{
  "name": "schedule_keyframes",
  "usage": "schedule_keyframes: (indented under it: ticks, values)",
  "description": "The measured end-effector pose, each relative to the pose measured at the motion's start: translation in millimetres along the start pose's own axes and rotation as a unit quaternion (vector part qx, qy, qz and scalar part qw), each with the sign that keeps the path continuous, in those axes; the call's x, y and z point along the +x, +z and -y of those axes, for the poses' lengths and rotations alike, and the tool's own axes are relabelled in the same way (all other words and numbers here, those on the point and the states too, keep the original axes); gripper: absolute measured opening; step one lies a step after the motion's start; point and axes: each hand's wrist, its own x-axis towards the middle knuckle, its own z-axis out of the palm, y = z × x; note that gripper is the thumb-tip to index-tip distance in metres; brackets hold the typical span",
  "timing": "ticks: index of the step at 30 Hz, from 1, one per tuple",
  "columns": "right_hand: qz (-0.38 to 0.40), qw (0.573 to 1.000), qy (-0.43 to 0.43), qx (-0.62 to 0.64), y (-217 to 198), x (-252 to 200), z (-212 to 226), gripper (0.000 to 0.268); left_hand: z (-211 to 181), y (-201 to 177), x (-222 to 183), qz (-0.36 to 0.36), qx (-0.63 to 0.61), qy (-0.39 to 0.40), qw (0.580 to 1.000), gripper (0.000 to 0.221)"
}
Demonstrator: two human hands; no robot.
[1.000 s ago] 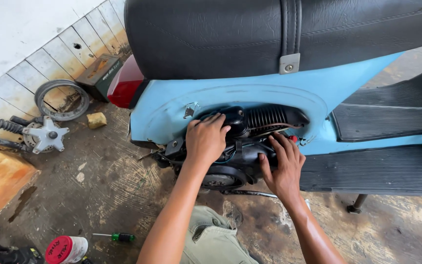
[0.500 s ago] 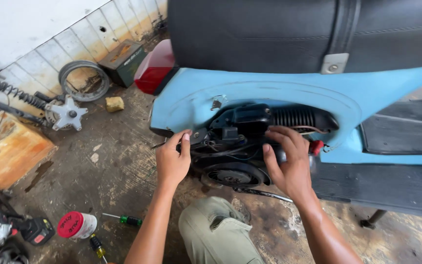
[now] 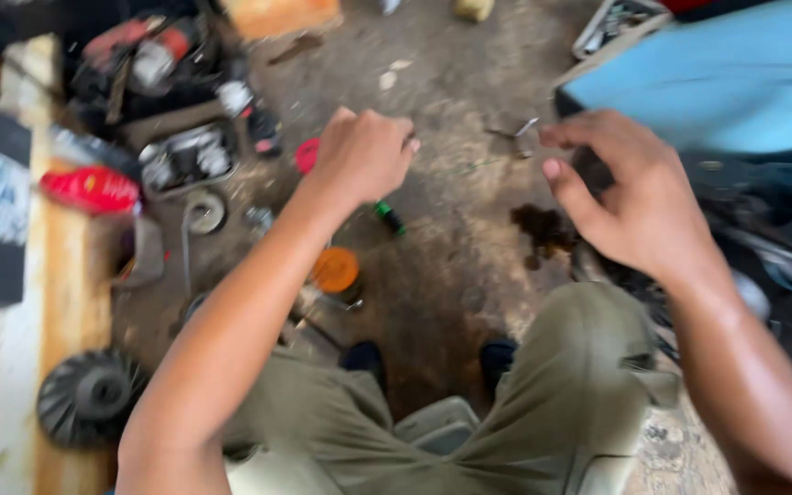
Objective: Repairing a scooter engine by connecting a fuel line and tightening screws with a screwdriver
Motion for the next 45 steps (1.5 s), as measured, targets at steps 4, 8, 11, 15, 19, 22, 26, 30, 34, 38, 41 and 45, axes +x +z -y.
schedule_keyframes:
  ticks: [4,8,11,15,19,22,26,30,34,38,41,45]
  values:
    - [0.095,0.994,-0.056,-0.008,57,49,-1,0.024,77,1,-34,-0.003,-0.017,-0.060,0.998,0.025]
    - [0.242,0.959,-0.086,-0.118,111,76,-9,0.033,128,27,-46,0.066,-0.041,-0.128,0.989,0.026]
    - [0.320,0.929,-0.083,-0.164,157,85,-21,0.037,155,81,-58,0.151,-0.006,-0.115,0.982,0.035]
    - [0.423,0.873,-0.114,-0.214,249,69,-81,0.040,147,142,-88,0.178,0.104,-0.012,0.978,0.033]
    - [0.472,0.818,-0.143,-0.295,345,37,-140,0.036,140,225,-96,0.250,0.134,0.005,0.959,0.111]
    - [0.478,0.803,-0.160,-0.319,399,3,-155,0.041,124,245,-109,0.370,0.121,0.001,0.921,0.135]
    - [0.534,0.825,-0.037,-0.183,453,-34,-154,0.089,127,274,-136,0.177,0.142,-0.037,0.973,0.049]
    - [0.512,0.850,0.121,0.024,484,-59,-145,0.127,151,341,-138,0.192,0.087,0.028,0.977,0.108]
    - [0.358,0.920,0.089,0.134,499,-84,-135,0.128,149,327,-138,0.035,0.112,0.077,0.990,0.033]
    - [0.203,0.940,0.100,0.254,494,-91,-130,0.125,145,328,-113,0.060,0.086,0.110,0.988,0.029]
    - [0.157,0.943,0.123,0.266,511,-125,-142,0.116,138,348,-108,0.062,0.085,0.125,0.987,0.028]
    - [0.187,0.912,0.227,0.285,513,-135,-149,0.113,133,343,-107,0.070,0.087,0.128,0.985,0.028]
